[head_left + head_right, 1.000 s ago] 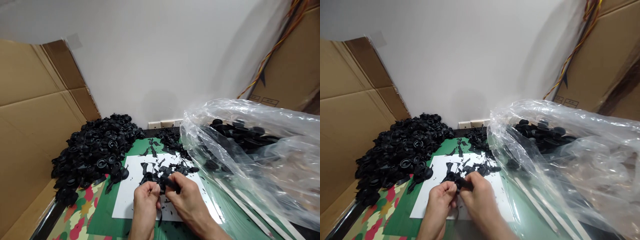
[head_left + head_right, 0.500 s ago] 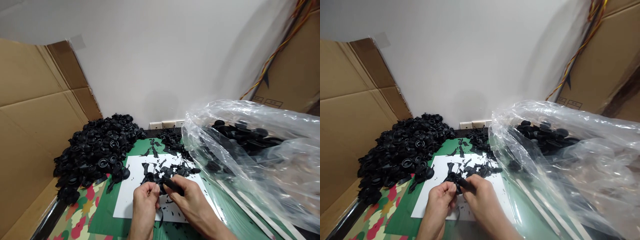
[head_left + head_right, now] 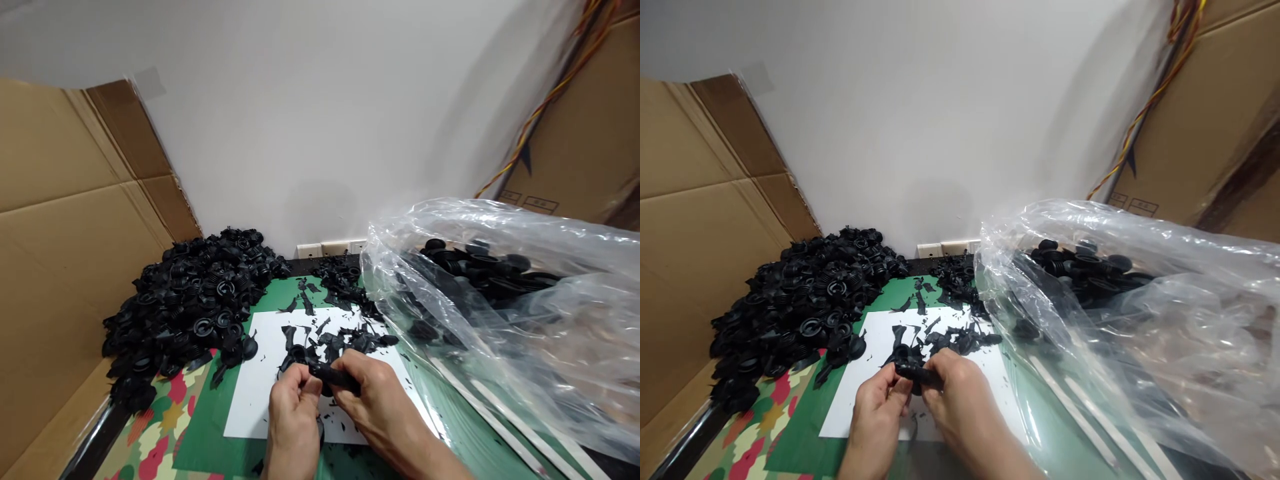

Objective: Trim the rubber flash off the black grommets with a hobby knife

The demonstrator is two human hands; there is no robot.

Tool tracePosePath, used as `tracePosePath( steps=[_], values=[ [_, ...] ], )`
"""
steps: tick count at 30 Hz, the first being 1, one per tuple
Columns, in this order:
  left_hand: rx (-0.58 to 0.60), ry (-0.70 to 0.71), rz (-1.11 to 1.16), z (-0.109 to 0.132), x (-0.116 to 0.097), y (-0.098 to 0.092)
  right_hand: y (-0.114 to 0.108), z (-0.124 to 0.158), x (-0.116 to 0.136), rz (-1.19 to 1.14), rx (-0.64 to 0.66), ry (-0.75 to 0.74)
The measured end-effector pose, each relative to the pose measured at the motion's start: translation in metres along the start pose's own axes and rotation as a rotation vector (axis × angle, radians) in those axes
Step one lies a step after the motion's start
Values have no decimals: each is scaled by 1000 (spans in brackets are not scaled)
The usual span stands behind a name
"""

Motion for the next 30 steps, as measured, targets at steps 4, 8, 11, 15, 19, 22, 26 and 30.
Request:
tracePosePath(
  steps=[4,8,11,15,19,22,26,30],
  values=[
    [-20,64,-49,5,-5,0,0,4,9,153,-79,-190],
    [-2,8,-11,1,-1,4,2,5,6,104,-151,-148],
    [11,-90,36,-3,5,7,0,2,-6,-82,-172,35],
    [-11,-155,76,-5,14,5,-9,-1,-17,-181,-184,165],
    [-34,-162,115,-7,19,2,-16,-1,-30,-312,-172,272],
    [-31,-165,128,-7,21,1,-12,0,-39,-456,-125,342],
    [-22,-172,158,-7,23,0,-4,1,-42,-556,-58,351],
    [-31,-178,144,-6,23,-1,-4,-1,-32,-535,-36,299]
  ],
)
Point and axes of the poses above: each hand's wrist, its own z-axis away from the middle knuckle, its own y-axis out of the palm, x = y × z, the point moved 6 cm from there along -z, towards the middle knuckle, and after that the axes turned 3 degrees about -y, right-handed, at the moved point
